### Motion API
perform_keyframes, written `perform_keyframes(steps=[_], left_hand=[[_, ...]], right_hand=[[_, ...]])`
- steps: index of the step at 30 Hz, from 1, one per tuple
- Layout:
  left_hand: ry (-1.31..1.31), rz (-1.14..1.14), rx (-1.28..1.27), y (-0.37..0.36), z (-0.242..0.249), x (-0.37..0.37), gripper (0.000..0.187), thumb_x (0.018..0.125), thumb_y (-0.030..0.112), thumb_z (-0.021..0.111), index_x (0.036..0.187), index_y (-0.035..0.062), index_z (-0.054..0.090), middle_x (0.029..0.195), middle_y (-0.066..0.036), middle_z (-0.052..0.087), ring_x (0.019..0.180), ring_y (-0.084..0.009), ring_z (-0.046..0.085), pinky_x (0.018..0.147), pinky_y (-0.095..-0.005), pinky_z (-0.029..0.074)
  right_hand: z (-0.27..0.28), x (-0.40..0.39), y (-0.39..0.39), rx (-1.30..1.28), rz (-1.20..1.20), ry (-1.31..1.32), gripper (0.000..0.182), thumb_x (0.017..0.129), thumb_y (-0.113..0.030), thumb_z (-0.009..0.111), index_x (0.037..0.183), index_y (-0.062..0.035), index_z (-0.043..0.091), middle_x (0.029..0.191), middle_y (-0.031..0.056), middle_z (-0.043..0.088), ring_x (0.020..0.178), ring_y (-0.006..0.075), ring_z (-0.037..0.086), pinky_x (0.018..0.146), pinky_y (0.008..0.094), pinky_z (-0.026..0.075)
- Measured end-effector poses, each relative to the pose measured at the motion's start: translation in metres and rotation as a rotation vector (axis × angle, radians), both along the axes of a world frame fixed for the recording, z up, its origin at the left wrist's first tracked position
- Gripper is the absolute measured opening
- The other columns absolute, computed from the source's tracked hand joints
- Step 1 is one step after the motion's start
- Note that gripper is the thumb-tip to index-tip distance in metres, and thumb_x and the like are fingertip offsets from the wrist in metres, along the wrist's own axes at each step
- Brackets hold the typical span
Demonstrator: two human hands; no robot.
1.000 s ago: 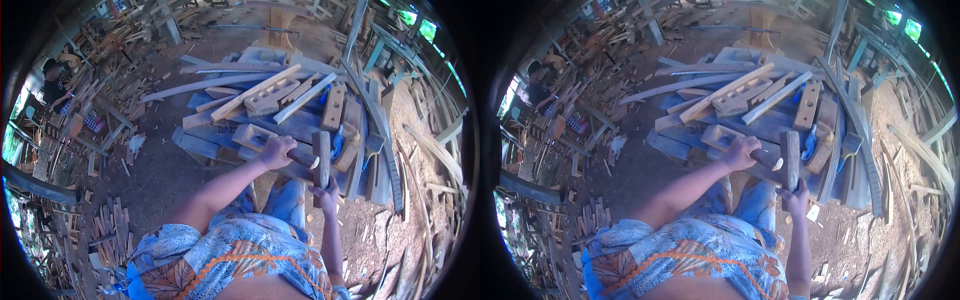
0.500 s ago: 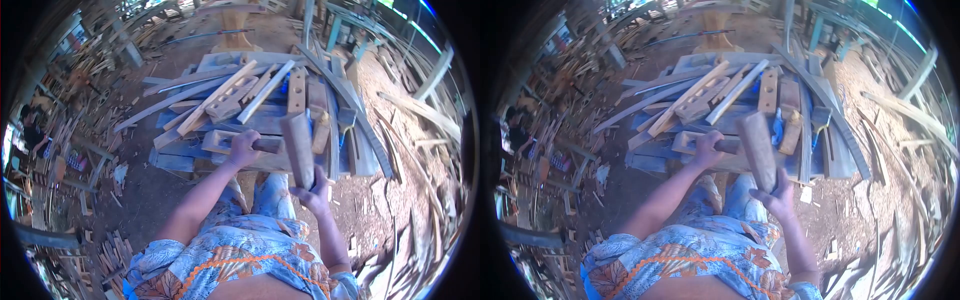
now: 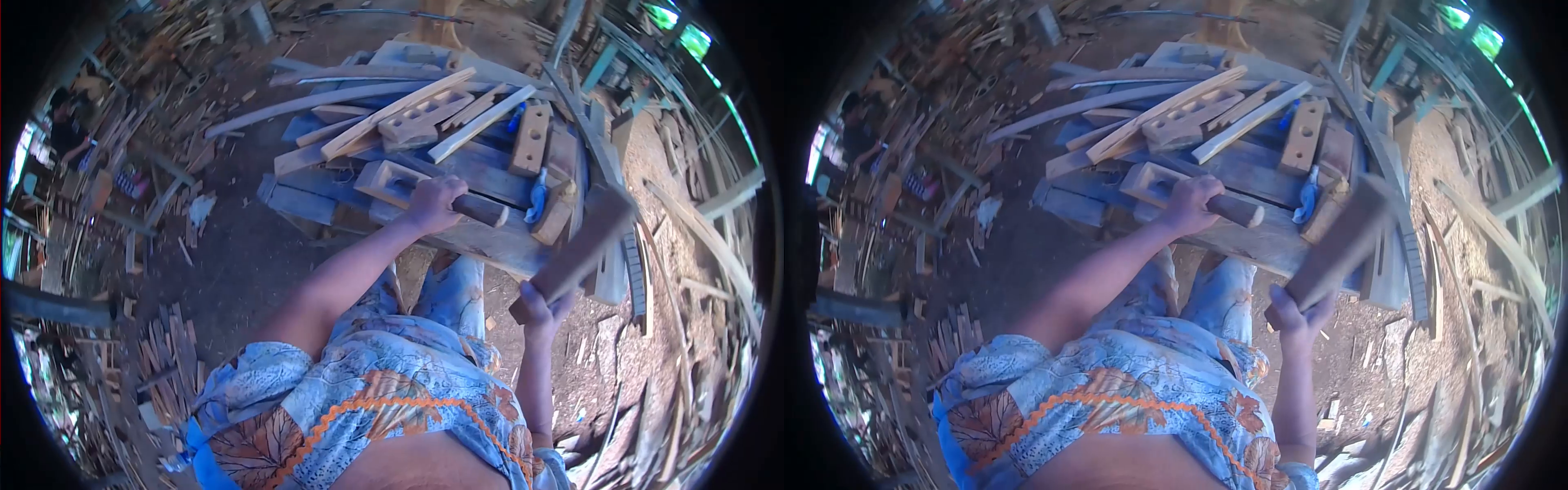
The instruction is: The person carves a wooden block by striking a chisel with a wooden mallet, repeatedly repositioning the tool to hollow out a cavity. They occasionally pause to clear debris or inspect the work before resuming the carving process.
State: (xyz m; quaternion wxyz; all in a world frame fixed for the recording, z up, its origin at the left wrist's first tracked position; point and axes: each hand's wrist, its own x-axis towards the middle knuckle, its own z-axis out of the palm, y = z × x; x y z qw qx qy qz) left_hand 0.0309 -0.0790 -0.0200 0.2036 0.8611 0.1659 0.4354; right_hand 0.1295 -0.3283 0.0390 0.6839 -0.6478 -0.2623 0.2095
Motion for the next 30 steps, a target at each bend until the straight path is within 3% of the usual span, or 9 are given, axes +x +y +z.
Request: perform_keyframes(steps=[2, 6, 13, 15, 16, 18, 20, 26, 30], left_hand=[[0.062, -0.029, -0.004, 0.003, -0.001, 0.001, 0.018, 0.063, 0.01, 0.066, 0.076, 0.0099, 0.054, 0.072, -0.009, 0.055, 0.071, -0.0328, 0.059, 0.059, -0.0414, 0.046], [0.151, 0.001, -0.005, 0.006, -0.006, 0.0, 0.019, 0.065, 0.016, 0.067, 0.078, 0.0124, 0.054, 0.077, -0.007, 0.057, 0.075, -0.0309, 0.061, 0.063, -0.0436, 0.048], [0.124, -0.01, 0.01, 0.005, -0.003, -0.003, 0.018, 0.064, 0.013, 0.066, 0.078, 0.0112, 0.054, 0.076, -0.007, 0.056, 0.074, -0.0295, 0.06, 0.061, -0.0402, 0.047], [0.099, -0.025, 0.013, 0.008, -0.004, -0.003, 0.019, 0.064, 0.013, 0.066, 0.078, 0.0113, 0.054, 0.076, -0.007, 0.056, 0.075, -0.03, 0.06, 0.061, -0.0403, 0.047], [0.148, -0.009, 0.024, 0.01, -0.005, -0.003, 0.021, 0.064, 0.016, 0.068, 0.078, 0.0122, 0.054, 0.077, -0.007, 0.057, 0.076, -0.0298, 0.06, 0.062, -0.0412, 0.048], [0.198, 0.003, 0.034, 0.012, -0.005, -0.004, 0.023, 0.064, 0.02, 0.07, 0.078, 0.0131, 0.054, 0.078, -0.006, 0.057, 0.077, -0.0295, 0.061, 0.064, -0.0421, 0.049], [0.075, 0.003, -0.01, 0.012, -0.002, -0.005, 0.02, 0.063, 0.011, 0.067, 0.078, 0.0099, 0.054, 0.076, -0.008, 0.058, 0.075, -0.0328, 0.06, 0.061, -0.0408, 0.047], [-0.186, -0.084, -0.268, 0.018, 0.041, -0.012, 0.021, 0.068, 0.017, 0.074, 0.079, 0.0085, 0.059, 0.073, -0.011, 0.062, 0.067, -0.0288, 0.063, 0.061, -0.0357, 0.048], [-0.49, -0.055, -0.484, 0.051, 0.065, -0.027, 0.023, 0.077, 0.021, 0.077, 0.072, 0.0069, 0.059, 0.064, -0.001, 0.062, 0.058, -0.0118, 0.059, 0.054, -0.0276, 0.045]], right_hand=[[-0.021, -0.006, 0.009, 0.172, -0.037, -0.031, 0.06, 0.06, -0.015, 0.075, 0.111, 0.0, 0.047, 0.084, 0.0048, 0.054, 0.075, 0.014, 0.053, 0.069, 0.0307, 0.045], [-0.026, -0.011, 0.018, -0.314, 0.288, -0.09, 0.062, 0.058, -0.013, 0.075, 0.112, 0.0011, 0.047, 0.092, 0.0061, 0.054, 0.078, 0.0154, 0.052, 0.071, 0.0322, 0.045], [-0.001, -0.003, 0.012, 0.053, 0.067, -0.144, 0.059, 0.059, -0.012, 0.072, 0.113, -0.0002, 0.049, 0.09, 0.0056, 0.053, 0.076, 0.0145, 0.051, 0.066, 0.0285, 0.044], [0.002, -0.028, 0.023, 0.056, 0.036, 0.035, 0.058, 0.06, -0.01, 0.073, 0.112, -0.0001, 0.049, 0.089, 0.0044, 0.053, 0.076, 0.0141, 0.051, 0.065, 0.0282, 0.043], [-0.016, -0.018, 0.024, -0.204, 0.129, -0.096, 0.053, 0.062, -0.011, 0.074, 0.108, -0.0008, 0.049, 0.085, 0.0049, 0.053, 0.077, 0.0148, 0.051, 0.071, 0.0291, 0.044], [-0.018, -0.011, 0.023, -0.246, 0.298, -0.206, 0.053, 0.061, -0.011, 0.075, 0.106, -0.0015, 0.049, 0.086, 0.0048, 0.054, 0.078, 0.0149, 0.051, 0.071, 0.0291, 0.044], [-0.013, -0.001, 0.018, -0.229, 0.282, -0.162, 0.054, 0.06, -0.011, 0.075, 0.106, -0.0018, 0.049, 0.087, 0.0046, 0.054, 0.078, 0.0145, 0.051, 0.07, 0.029, 0.043], [0.001, -0.001, 0.01, -0.083, 0.095, -0.045, 0.052, 0.058, -0.011, 0.075, 0.103, -0.0032, 0.051, 0.081, 0.002, 0.054, 0.07, 0.0127, 0.052, 0.064, 0.0269, 0.043], [-0.007, 0.004, -0.003, -0.124, 0.111, -0.012, 0.053, 0.057, -0.012, 0.076, 0.103, -0.0021, 0.052, 0.081, 0.0017, 0.055, 0.069, 0.0126, 0.052, 0.064, 0.0264, 0.043]])
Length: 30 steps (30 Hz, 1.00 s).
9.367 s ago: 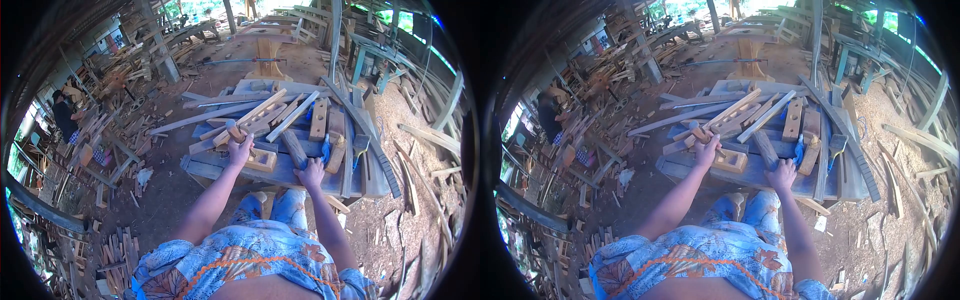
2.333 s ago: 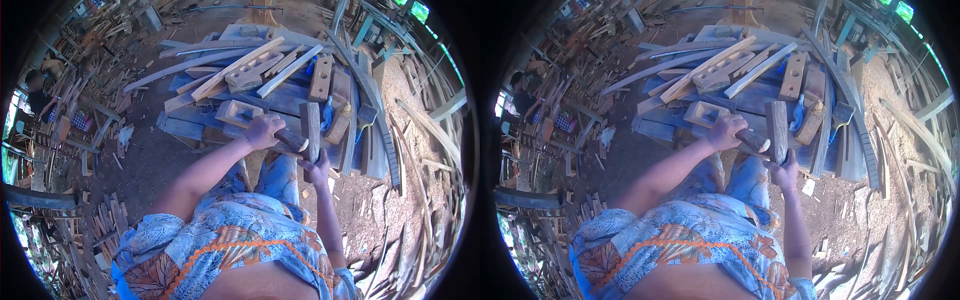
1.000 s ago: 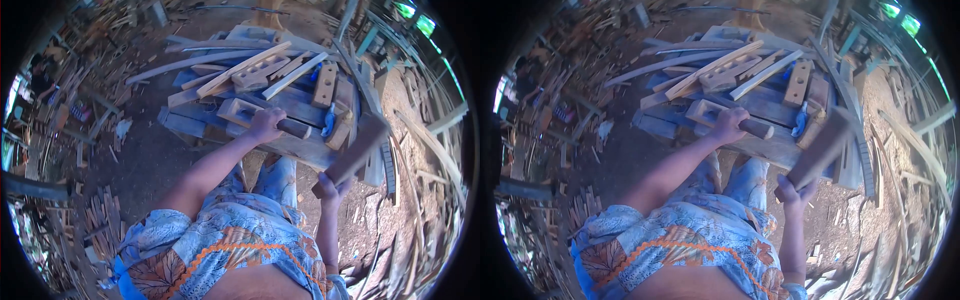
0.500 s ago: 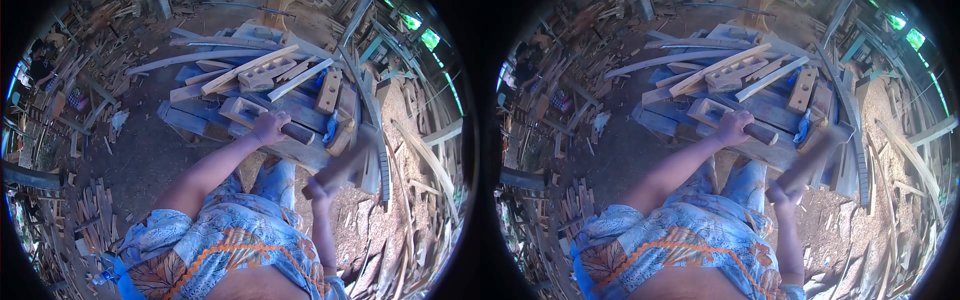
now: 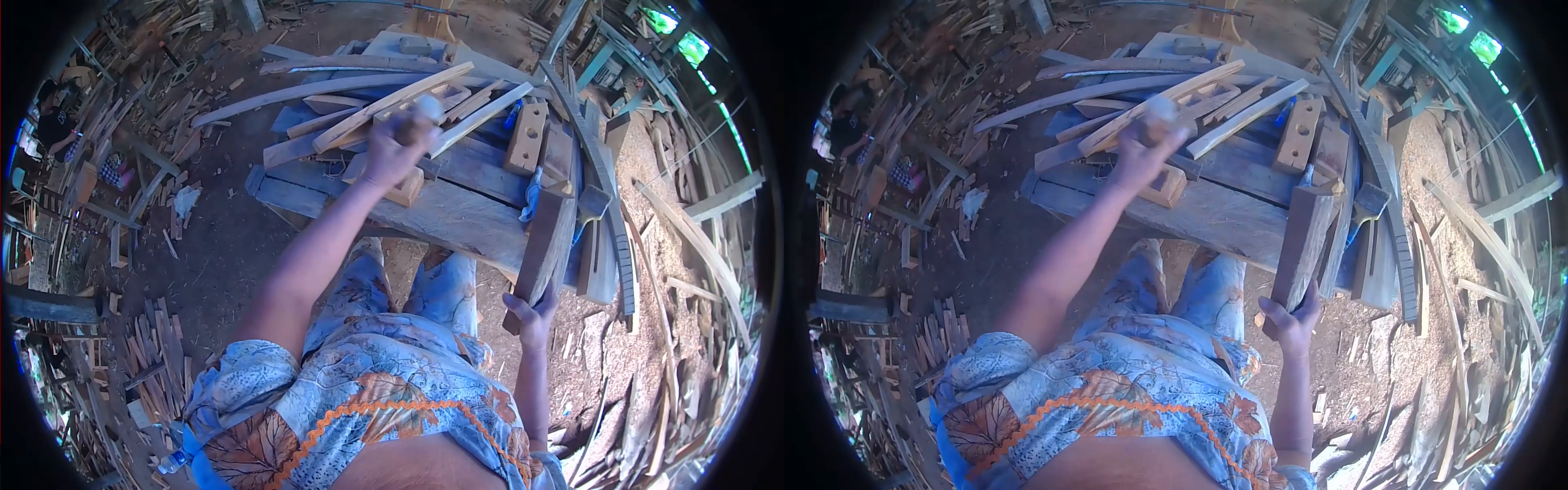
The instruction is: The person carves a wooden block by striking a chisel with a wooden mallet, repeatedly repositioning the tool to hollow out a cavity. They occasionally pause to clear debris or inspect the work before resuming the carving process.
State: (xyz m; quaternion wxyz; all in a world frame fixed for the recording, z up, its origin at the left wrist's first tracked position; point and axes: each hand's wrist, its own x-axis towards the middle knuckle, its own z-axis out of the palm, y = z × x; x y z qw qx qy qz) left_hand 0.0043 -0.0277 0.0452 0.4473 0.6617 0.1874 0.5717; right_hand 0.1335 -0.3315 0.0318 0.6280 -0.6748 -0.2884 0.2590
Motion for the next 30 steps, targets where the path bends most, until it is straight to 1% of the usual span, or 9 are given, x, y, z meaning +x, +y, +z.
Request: perform_keyframes(steps=[4, 7, 10, 14, 16, 20, 22, 27, 30], left_hand=[[-0.049, 0.068, -0.145, 0.037, -0.024, -0.024, 0.024, 0.08, 0.022, 0.075, 0.07, 0.0072, 0.059, 0.06, 0.004, 0.057, 0.052, -0.0056, 0.053, 0.049, -0.0229, 0.042], [-0.243, 0.049, -0.34, 0.042, -0.027, -0.027, 0.025, 0.078, 0.017, 0.076, 0.069, 0.0091, 0.055, 0.056, 0.004, 0.051, 0.042, -0.0035, 0.043, 0.041, -0.0192, 0.033], [-0.315, -0.015, -0.47, 0.045, -0.029, -0.03, 0.026, 0.078, 0.015, 0.076, 0.069, 0.0097, 0.052, 0.055, 0.004, 0.049, 0.04, -0.0044, 0.041, 0.039, -0.0205, 0.032], [-0.441, -0.018, -0.47, 0.043, -0.034, -0.034, 0.026, 0.078, 0.014, 0.075, 0.07, 0.0103, 0.05, 0.053, 0.004, 0.046, 0.039, -0.005, 0.04, 0.037, -0.021, 0.03], [-0.535, -0.057, -0.627, 0.045, -0.036, -0.038, 0.026, 0.079, 0.014, 0.074, 0.07, 0.0107, 0.05, 0.053, 0.003, 0.045, 0.038, -0.0054, 0.039, 0.036, -0.0207, 0.028], [-0.508, -0.005, -0.616, 0.026, -0.033, -0.032, 0.022, 0.081, 0.013, 0.071, 0.075, 0.0118, 0.05, 0.054, 0.003, 0.044, 0.037, -0.0069, 0.036, 0.036, -0.0225, 0.028], [-0.496, 0.022, -0.57, 0.027, -0.03, -0.029, 0.023, 0.081, 0.013, 0.071, 0.075, 0.0116, 0.049, 0.054, 0.003, 0.044, 0.037, -0.0064, 0.037, 0.035, -0.0225, 0.028], [-0.471, 0.0, -0.62, 0.034, -0.03, -0.028, 0.025, 0.079, 0.014, 0.073, 0.073, 0.0104, 0.049, 0.052, 0.003, 0.042, 0.036, -0.0065, 0.037, 0.034, -0.0222, 0.029], [-0.419, 0.025, -0.581, 0.029, -0.026, -0.026, 0.026, 0.079, 0.013, 0.074, 0.072, 0.01, 0.049, 0.052, 0.003, 0.042, 0.036, -0.0067, 0.036, 0.034, -0.0224, 0.028]], right_hand=[[-0.011, 0.002, -0.003, -0.064, 0.042, 0.001, 0.058, 0.055, -0.013, 0.077, 0.106, 0.0008, 0.052, 0.085, 0.0033, 0.056, 0.074, 0.0129, 0.053, 0.068, 0.0269, 0.044], [-0.018, 0.0, 0.003, -0.096, 0.052, 0.001, 0.062, 0.055, -0.013, 0.078, 0.109, 0.0023, 0.052, 0.088, 0.0048, 0.058, 0.078, 0.0138, 0.053, 0.072, 0.0277, 0.044], [-0.02, -0.003, 0.006, -0.082, 0.078, -0.032, 0.064, 0.055, -0.014, 0.079, 0.111, 0.0028, 0.052, 0.09, 0.0058, 0.058, 0.08, 0.0146, 0.054, 0.074, 0.0284, 0.044], [-0.016, -0.007, 0.011, -0.091, 0.086, -0.018, 0.065, 0.054, -0.014, 0.079, 0.111, 0.0028, 0.052, 0.09, 0.0057, 0.058, 0.08, 0.0146, 0.054, 0.075, 0.0287, 0.045], [-0.011, -0.01, 0.016, -0.057, 0.086, -0.003, 0.063, 0.055, -0.014, 0.079, 0.108, 0.0024, 0.052, 0.091, 0.0059, 0.058, 0.08, 0.0146, 0.054, 0.074, 0.0287, 0.045], [-0.002, -0.011, 0.025, -0.063, 0.099, -0.003, 0.061, 0.054, -0.015, 0.079, 0.106, 0.002, 0.052, 0.09, 0.0067, 0.058, 0.079, 0.0145, 0.053, 0.073, 0.0287, 0.045], [0.006, -0.004, 0.035, -0.114, 0.172, -0.099, 0.06, 0.054, -0.017, 0.079, 0.104, 0.0019, 0.052, 0.088, 0.0081, 0.058, 0.078, 0.0145, 0.054, 0.072, 0.0283, 0.045], [0.095, -0.002, 0.095, -0.005, 0.29, -0.454, 0.062, 0.055, -0.019, 0.077, 0.107, 0.003, 0.054, 0.088, 0.0088, 0.061, 0.081, 0.0173, 0.056, 0.073, 0.0303, 0.045], [0.172, -0.03, 0.125, 0.065, 0.399, -0.511, 0.063, 0.057, -0.022, 0.077, 0.109, 0.0037, 0.052, 0.087, 0.0131, 0.061, 0.08, 0.0214, 0.059, 0.073, 0.0325, 0.046]])
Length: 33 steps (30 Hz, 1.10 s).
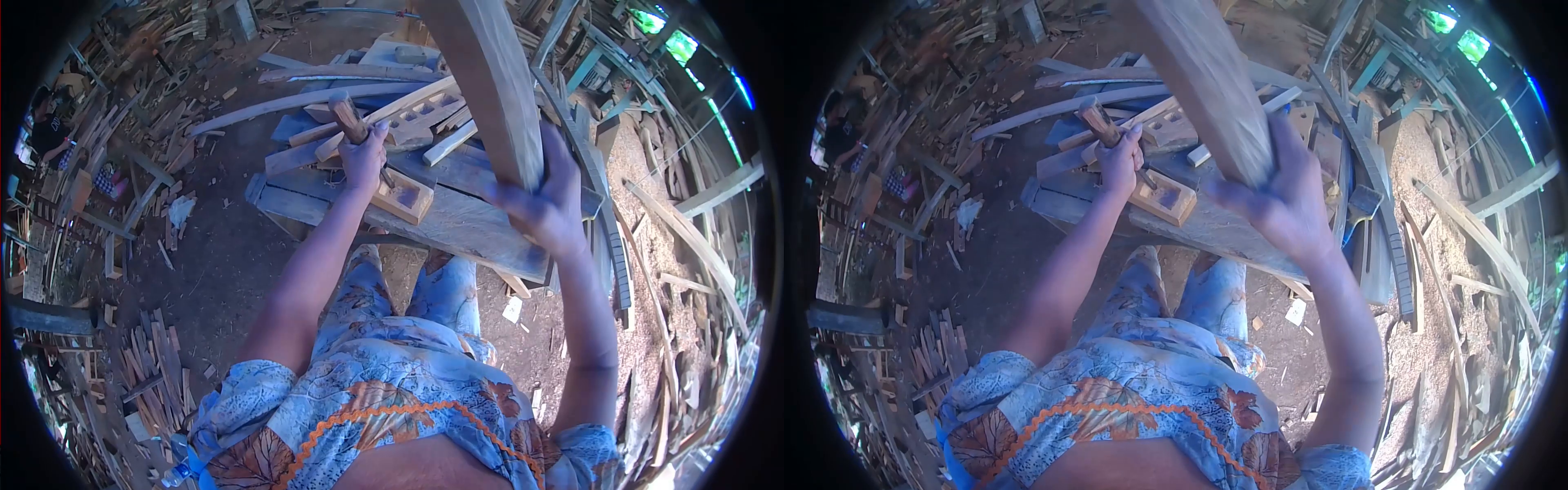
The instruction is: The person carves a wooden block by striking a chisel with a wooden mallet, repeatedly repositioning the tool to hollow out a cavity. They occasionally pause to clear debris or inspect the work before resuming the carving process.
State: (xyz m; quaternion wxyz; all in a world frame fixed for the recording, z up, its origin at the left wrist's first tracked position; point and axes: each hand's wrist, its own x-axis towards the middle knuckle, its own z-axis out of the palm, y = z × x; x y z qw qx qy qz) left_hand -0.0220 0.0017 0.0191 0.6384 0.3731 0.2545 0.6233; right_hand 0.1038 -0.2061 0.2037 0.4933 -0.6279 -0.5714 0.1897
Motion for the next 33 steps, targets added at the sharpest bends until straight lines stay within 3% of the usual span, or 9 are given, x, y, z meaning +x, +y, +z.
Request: perform_keyframes(steps=[4, 6, 8, 10, 12, 16, 18, 24, 33], left_hand=[[0.112, -0.018, 0.029, 0.0, -0.008, -0.001, 0.022, 0.078, 0.012, 0.074, 0.083, 0.0054, 0.053, 0.061, 0.001, 0.052, 0.044, -0.0064, 0.046, 0.04, -0.0223, 0.037], [0.067, 0.026, 0.036, 0.0, -0.013, 0.004, 0.02, 0.079, 0.009, 0.07, 0.093, 0.0023, 0.057, 0.068, 0.0, 0.056, 0.054, -0.0083, 0.053, 0.049, -0.0239, 0.044], [0.935, 0.538, 0.954, 0.051, -0.086, 0.001, 0.024, 0.08, 0.007, 0.066, 0.101, 0.0003, 0.058, 0.07, 0.0, 0.058, 0.061, -0.0098, 0.055, 0.057, -0.0249, 0.046], [0.962, 0.543, 0.993, 0.034, -0.056, 0.001, 0.017, 0.081, 0.008, 0.065, 0.095, 0.0014, 0.058, 0.068, 0.002, 0.055, 0.058, -0.0078, 0.052, 0.052, -0.0246, 0.043], [0.299, 0.04, 0.008, -0.003, -0.016, 0.005, 0.013, 0.083, 0.011, 0.067, 0.086, 0.0043, 0.056, 0.064, 0.003, 0.052, 0.053, -0.0063, 0.049, 0.047, -0.0241, 0.039], [0.27, -0.085, 0.086, -0.019, 0.001, 0.007, 0.021, 0.085, 0.015, 0.068, 0.077, 0.0083, 0.05, 0.059, 0.004, 0.046, 0.048, -0.0045, 0.043, 0.043, -0.023, 0.033], [0.276, -0.093, 0.131, -0.022, -0.003, 0.006, 0.023, 0.086, 0.015, 0.068, 0.076, 0.0089, 0.049, 0.059, 0.004, 0.045, 0.047, -0.0042, 0.041, 0.043, -0.0225, 0.031], [0.372, -0.087, 0.277, -0.034, -0.003, 0.01, 0.028, 0.087, 0.015, 0.067, 0.072, 0.0097, 0.044, 0.058, 0.005, 0.041, 0.047, -0.0035, 0.036, 0.045, -0.0205, 0.027], [0.292, -0.346, 0.251, -0.018, -0.001, 0.002, 0.023, 0.084, 0.007, 0.067, 0.078, 0.0101, 0.045, 0.059, 0.004, 0.04, 0.046, -0.0044, 0.038, 0.043, -0.0195, 0.031]], right_hand=[[0.005, -0.024, 0.048, 0.206, 0.182, -0.171, 0.059, 0.062, -0.027, 0.075, 0.106, 0.0038, 0.05, 0.088, 0.0198, 0.063, 0.082, 0.0304, 0.064, 0.074, 0.0364, 0.049], [0.009, -0.027, 0.065, -0.248, 0.172, -0.61, 0.059, 0.063, -0.027, 0.074, 0.107, 0.0041, 0.051, 0.092, 0.0222, 0.064, 0.087, 0.0348, 0.064, 0.076, 0.0392, 0.051], [0.008, -0.025, 0.078, -0.43, 0.185, -0.827, 0.066, 0.06, -0.029, 0.078, 0.113, 0.0009, 0.052, 0.096, 0.0221, 0.064, 0.091, 0.035, 0.064, 0.082, 0.0408, 0.049], [0.026, -0.023, 0.074, -0.466, 0.181, -0.788, 0.068, 0.059, -0.033, 0.079, 0.111, 0.0007, 0.053, 0.094, 0.0217, 0.064, 0.09, 0.0347, 0.064, 0.08, 0.0415, 0.049], [0.023, -0.018, 0.064, -0.391, 0.08, -0.651, 0.068, 0.058, -0.038, 0.08, 0.107, 0.0012, 0.054, 0.093, 0.0208, 0.064, 0.091, 0.0358, 0.064, 0.079, 0.0424, 0.049], [-0.052, 0.018, 0.049, -0.186, -0.107, -0.373, 0.068, 0.058, -0.042, 0.08, 0.104, 0.0014, 0.055, 0.094, 0.0208, 0.064, 0.091, 0.0371, 0.063, 0.08, 0.0427, 0.048], [-0.093, 0.029, 0.041, -0.32, -0.247, -0.094, 0.068, 0.06, -0.044, 0.079, 0.105, 0.0014, 0.055, 0.096, 0.0214, 0.064, 0.094, 0.0371, 0.062, 0.082, 0.0424, 0.047], [-0.195, 0.067, 0.025, -0.603, -0.474, 0.027, 0.06, 0.065, -0.038, 0.074, 0.109, -0.0013, 0.055, 0.103, 0.019, 0.065, 0.101, 0.0329, 0.062, 0.086, 0.0398, 0.049], [-0.199, 0.071, 0.025, -0.724, -0.483, 0.037, 0.065, 0.06, -0.031, 0.081, 0.11, -0.004, 0.049, 0.1, 0.0162, 0.066, 0.096, 0.0308, 0.065, 0.084, 0.0381, 0.051]])
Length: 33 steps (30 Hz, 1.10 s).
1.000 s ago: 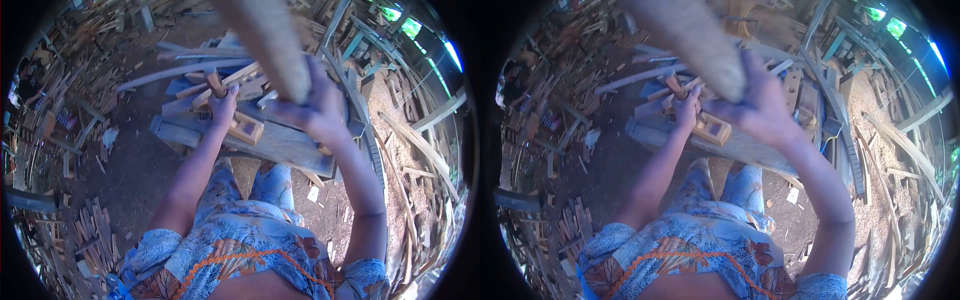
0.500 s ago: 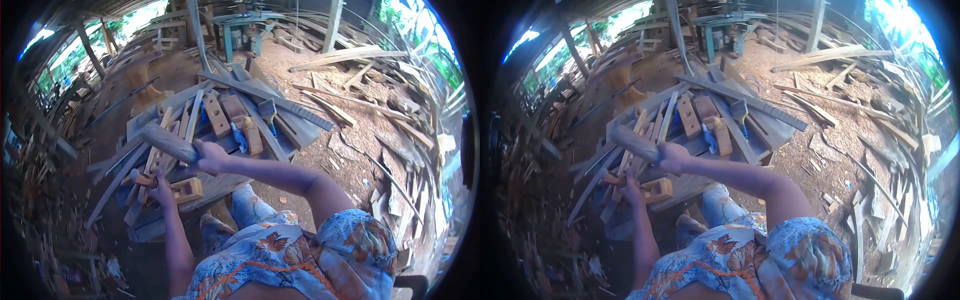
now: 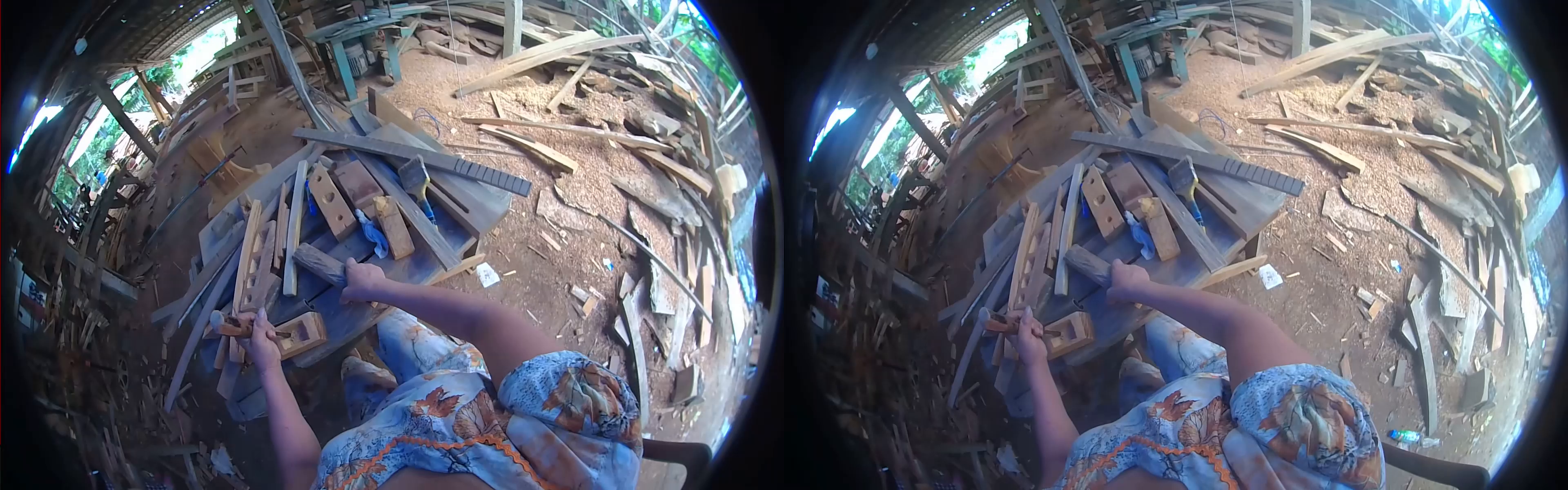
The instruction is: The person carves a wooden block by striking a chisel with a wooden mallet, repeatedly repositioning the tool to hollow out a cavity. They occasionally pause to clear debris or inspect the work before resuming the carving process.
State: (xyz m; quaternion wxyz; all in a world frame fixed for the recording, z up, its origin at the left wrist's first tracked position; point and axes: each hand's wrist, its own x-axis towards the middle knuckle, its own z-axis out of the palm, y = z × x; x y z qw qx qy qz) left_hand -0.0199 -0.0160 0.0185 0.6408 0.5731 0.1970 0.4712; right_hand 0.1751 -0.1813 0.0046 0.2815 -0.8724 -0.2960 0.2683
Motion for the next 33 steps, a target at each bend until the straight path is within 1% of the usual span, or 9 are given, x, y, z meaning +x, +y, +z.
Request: perform_keyframes(steps=[7, 11, 15, 17, 19, 22, 28, 30, 33], left_hand=[[0.079, -0.293, -0.13, 0.017, 0.01, 0.019, 0.023, 0.078, 0.004, 0.07, 0.081, 0.0107, 0.047, 0.058, 0.003, 0.041, 0.045, -0.006, 0.039, 0.043, -0.0201, 0.031], [0.119, -0.172, -0.047, 0.008, 0.005, 0.036, 0.023, 0.079, 0.007, 0.071, 0.079, 0.0109, 0.048, 0.059, 0.004, 0.042, 0.043, -0.0041, 0.036, 0.039, -0.0192, 0.027], [0.132, 0.057, 0.028, 0.009, -0.009, 0.04, 0.025, 0.08, 0.014, 0.074, 0.08, 0.0113, 0.049, 0.059, 0.005, 0.04, 0.045, -0.0015, 0.035, 0.039, -0.0177, 0.025], [0.117, 0.295, -0.101, 0.021, -0.019, 0.035, 0.027, 0.079, 0.017, 0.075, 0.078, 0.0101, 0.049, 0.059, 0.004, 0.04, 0.045, -0.0024, 0.033, 0.04, -0.0193, 0.024], [0.132, 0.527, -0.2, -0.009, 0.012, 0.039, 0.035, 0.077, 0.022, 0.078, 0.068, 0.0101, 0.046, 0.056, 0.004, 0.037, 0.045, -0.0052, 0.031, 0.04, -0.023, 0.022], [0.161, 0.739, -0.239, -0.005, 0.01, 0.039, 0.045, 0.075, 0.024, 0.078, 0.057, 0.0127, 0.039, 0.052, 0.001, 0.039, 0.045, -0.0091, 0.035, 0.043, -0.0257, 0.03], [0.108, 0.607, -0.19, -0.004, 0.007, 0.021, 0.03, 0.082, 0.022, 0.072, 0.071, 0.0091, 0.047, 0.055, 0.003, 0.038, 0.048, -0.0078, 0.034, 0.046, -0.0221, 0.03], [0.015, 0.053, -0.024, 0.014, -0.012, 0.003, 0.02, 0.089, 0.016, 0.063, 0.078, 0.0089, 0.048, 0.059, 0.003, 0.036, 0.053, -0.0076, 0.034, 0.051, -0.0205, 0.03], [0.091, -0.175, 0.07, 0.003, -0.007, -0.004, 0.012, 0.092, 0.013, 0.056, 0.084, 0.0086, 0.048, 0.063, 0.002, 0.036, 0.059, -0.0077, 0.036, 0.057, -0.0216, 0.032]], right_hand=[[-0.012, 0.0, -0.005, 0.098, 0.057, -0.115, 0.064, 0.061, -0.03, 0.078, 0.109, -0.0026, 0.046, 0.096, 0.0196, 0.065, 0.094, 0.0345, 0.064, 0.08, 0.0413, 0.051], [-0.024, 0.0, -0.003, 0.151, 0.024, -0.135, 0.061, 0.06, -0.027, 0.077, 0.106, -0.0013, 0.046, 0.094, 0.0197, 0.065, 0.092, 0.0352, 0.064, 0.08, 0.0421, 0.051], [-0.028, -0.001, -0.004, 0.166, -0.006, -0.125, 0.058, 0.06, -0.025, 0.076, 0.103, -0.0004, 0.047, 0.092, 0.02, 0.065, 0.09, 0.0352, 0.064, 0.079, 0.0421, 0.051], [-0.033, -0.001, -0.004, 0.218, 0.009, -0.159, 0.057, 0.059, -0.025, 0.075, 0.102, 0.0002, 0.047, 0.092, 0.0203, 0.065, 0.089, 0.0353, 0.064, 0.077, 0.0425, 0.052], [-0.035, -0.004, 0.0, 0.231, -0.001, -0.169, 0.056, 0.06, -0.024, 0.074, 0.102, 0.0007, 0.047, 0.091, 0.0202, 0.065, 0.088, 0.0355, 0.064, 0.077, 0.0427, 0.052], [-0.048, -0.003, 0.001, 0.284, -0.035, -0.198, 0.052, 0.06, -0.018, 0.07, 0.101, 0.0022, 0.046, 0.088, 0.0199, 0.064, 0.087, 0.0357, 0.064, 0.077, 0.043, 0.052], [-0.027, -0.007, -0.016, 0.335, -0.059, -0.107, 0.048, 0.059, -0.012, 0.068, 0.101, 0.0021, 0.047, 0.092, 0.0205, 0.063, 0.092, 0.0354, 0.063, 0.078, 0.0421, 0.051], [-0.026, -0.007, -0.017, 0.348, -0.047, -0.098, 0.048, 0.059, -0.011, 0.068, 0.101, 0.0022, 0.048, 0.093, 0.02, 0.063, 0.093, 0.0354, 0.062, 0.078, 0.0416, 0.051], [-0.026, -0.006, -0.017, 0.344, -0.046, -0.094, 0.047, 0.059, -0.01, 0.067, 0.1, 0.0022, 0.049, 0.094, 0.0196, 0.063, 0.094, 0.0355, 0.062, 0.079, 0.0416, 0.05]])
